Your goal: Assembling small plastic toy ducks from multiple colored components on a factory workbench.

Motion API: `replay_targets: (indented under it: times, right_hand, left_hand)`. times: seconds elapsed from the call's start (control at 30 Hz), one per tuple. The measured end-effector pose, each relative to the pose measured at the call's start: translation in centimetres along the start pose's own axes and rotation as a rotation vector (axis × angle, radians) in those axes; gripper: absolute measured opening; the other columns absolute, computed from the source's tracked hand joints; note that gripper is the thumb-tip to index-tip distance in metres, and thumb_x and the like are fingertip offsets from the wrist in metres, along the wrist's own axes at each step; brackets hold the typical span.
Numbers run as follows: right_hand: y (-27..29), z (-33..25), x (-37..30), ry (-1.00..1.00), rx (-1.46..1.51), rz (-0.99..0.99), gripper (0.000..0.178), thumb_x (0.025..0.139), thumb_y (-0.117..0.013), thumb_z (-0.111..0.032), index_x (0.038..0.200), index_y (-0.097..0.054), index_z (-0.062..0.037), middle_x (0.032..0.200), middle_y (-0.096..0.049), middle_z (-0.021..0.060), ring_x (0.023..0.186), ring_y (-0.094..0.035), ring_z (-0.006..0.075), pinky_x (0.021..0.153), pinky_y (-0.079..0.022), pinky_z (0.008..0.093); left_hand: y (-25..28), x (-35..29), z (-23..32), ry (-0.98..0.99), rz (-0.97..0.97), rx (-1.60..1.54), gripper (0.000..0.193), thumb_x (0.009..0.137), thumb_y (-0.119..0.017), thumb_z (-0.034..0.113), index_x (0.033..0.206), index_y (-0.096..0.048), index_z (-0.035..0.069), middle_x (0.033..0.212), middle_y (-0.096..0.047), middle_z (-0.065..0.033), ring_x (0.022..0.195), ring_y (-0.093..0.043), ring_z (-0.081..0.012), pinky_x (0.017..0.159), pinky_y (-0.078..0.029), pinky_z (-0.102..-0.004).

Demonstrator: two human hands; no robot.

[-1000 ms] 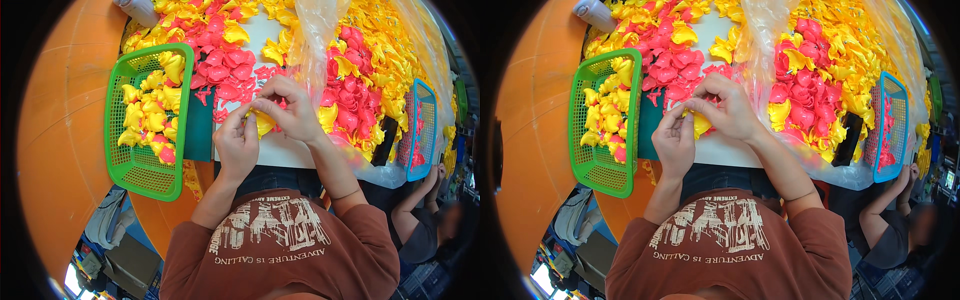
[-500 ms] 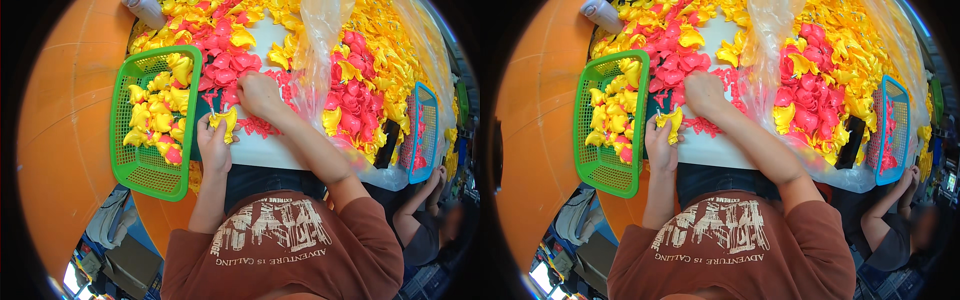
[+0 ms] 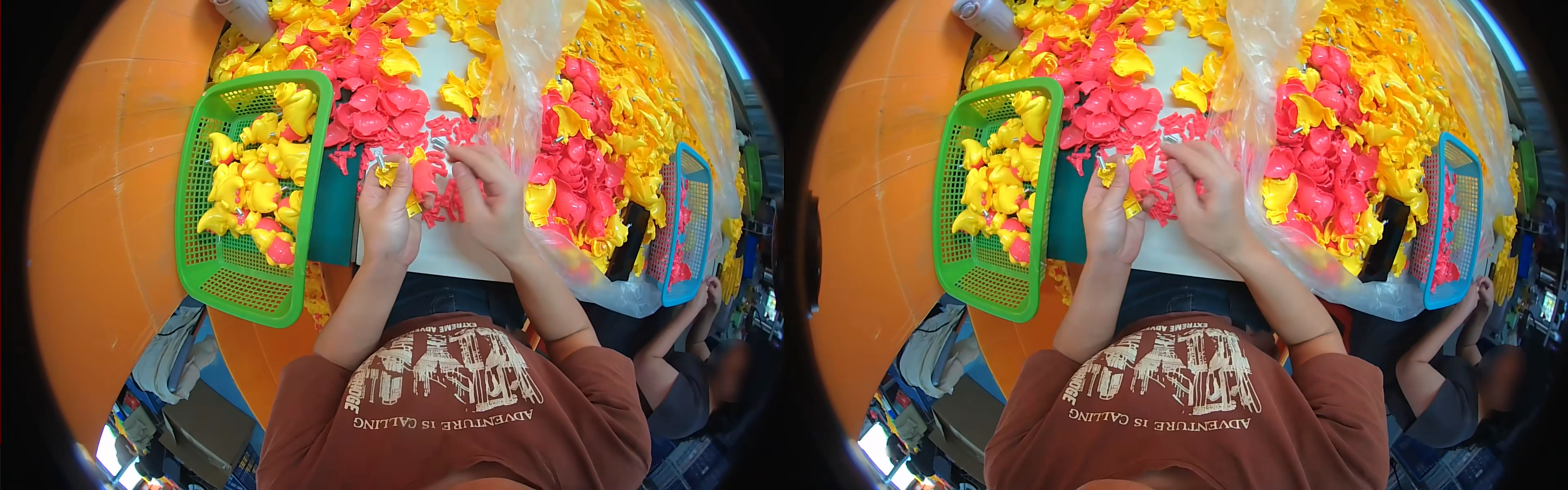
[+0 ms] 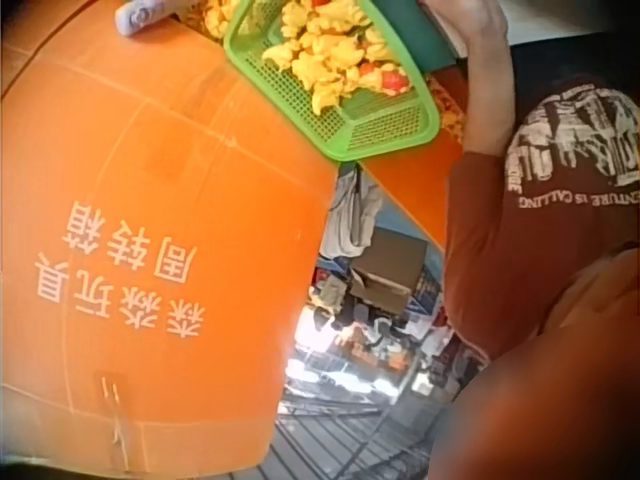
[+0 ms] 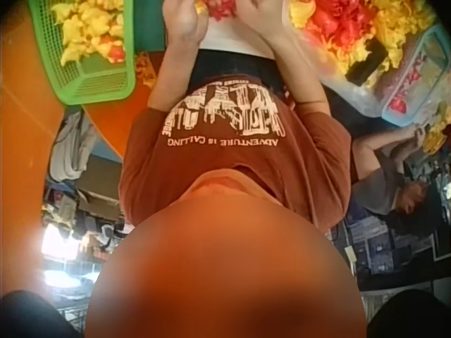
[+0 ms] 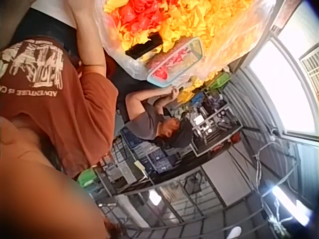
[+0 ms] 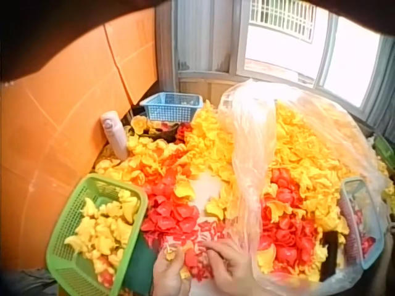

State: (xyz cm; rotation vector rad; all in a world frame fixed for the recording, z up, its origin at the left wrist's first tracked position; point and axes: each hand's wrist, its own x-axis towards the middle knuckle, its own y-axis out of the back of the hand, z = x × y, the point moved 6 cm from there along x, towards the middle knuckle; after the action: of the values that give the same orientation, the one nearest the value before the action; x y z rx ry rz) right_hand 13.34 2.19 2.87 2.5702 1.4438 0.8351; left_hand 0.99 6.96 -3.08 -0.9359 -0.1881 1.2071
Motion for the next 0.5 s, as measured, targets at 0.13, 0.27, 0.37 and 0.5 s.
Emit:
replay_targets:
  times: [0.13, 0.27, 0.37, 0.5]
  right_hand:
    - [-1.4, 2.0, -2.1, -0.591, 0.372, -0.356, 0.01, 0.087, -0.059, -0.005, 0.087, -0.063, 0.0049, 0.085, -0.06, 0.0045, 0.079, -0.055, 0.0069, 0.066, -0.043, 0.0217]
    - [-1.1, 1.8, -1.7, -0.492, 0.578, -0.326, 0.009, 0.086, -0.06, -0.004, 0.088, -0.063, 0.0045, 0.09, -0.059, 0.0061, 0.081, -0.054, 0.008, 0.069, -0.042, 0.0215]
    - [-0.9, 0.9, -1.5, -0.334, 0.543, -0.318, 0.009, 0.083, -0.063, -0.005, 0.09, -0.066, 0.0011, 0.105, -0.055, 0.0083, 0.093, -0.053, 0.012, 0.073, -0.041, 0.0231]
    - [-0.9, -0.5, -0.9, -0.064, 0.117, -0.306, 0.015, 0.078, -0.068, -0.009, 0.092, -0.069, -0.0071, 0.122, -0.046, 0.0111, 0.112, -0.044, 0.0196, 0.082, -0.038, 0.0289]
  left_hand:
    - [-0.3, 0.0, -0.1, -0.216, 0.063, 0.074, 0.017, 0.091, -0.055, 0.012, 0.104, -0.048, 0.004, 0.092, -0.056, -0.0055, 0.079, -0.058, -0.0142, 0.067, -0.049, -0.0249]
    - [-1.0, -0.2, 0.3, -0.175, -0.008, 0.014, 0.024, 0.096, -0.045, 0.024, 0.109, -0.047, 0.004, 0.102, -0.055, -0.0079, 0.091, -0.058, -0.0179, 0.08, -0.048, -0.03]
    - [-1.7, -0.7, 0.1, 0.044, -0.054, -0.236, 0.041, 0.1, -0.027, 0.037, 0.117, -0.045, 0.004, 0.111, -0.053, -0.011, 0.1, -0.055, -0.0214, 0.088, -0.045, -0.037]
    - [-2.1, -1.1, 0.1, 0.12, -0.079, -0.167, 0.053, 0.099, -0.014, 0.042, 0.124, -0.042, 0.004, 0.116, -0.051, -0.0131, 0.107, -0.051, -0.023, 0.093, -0.042, -0.0394]
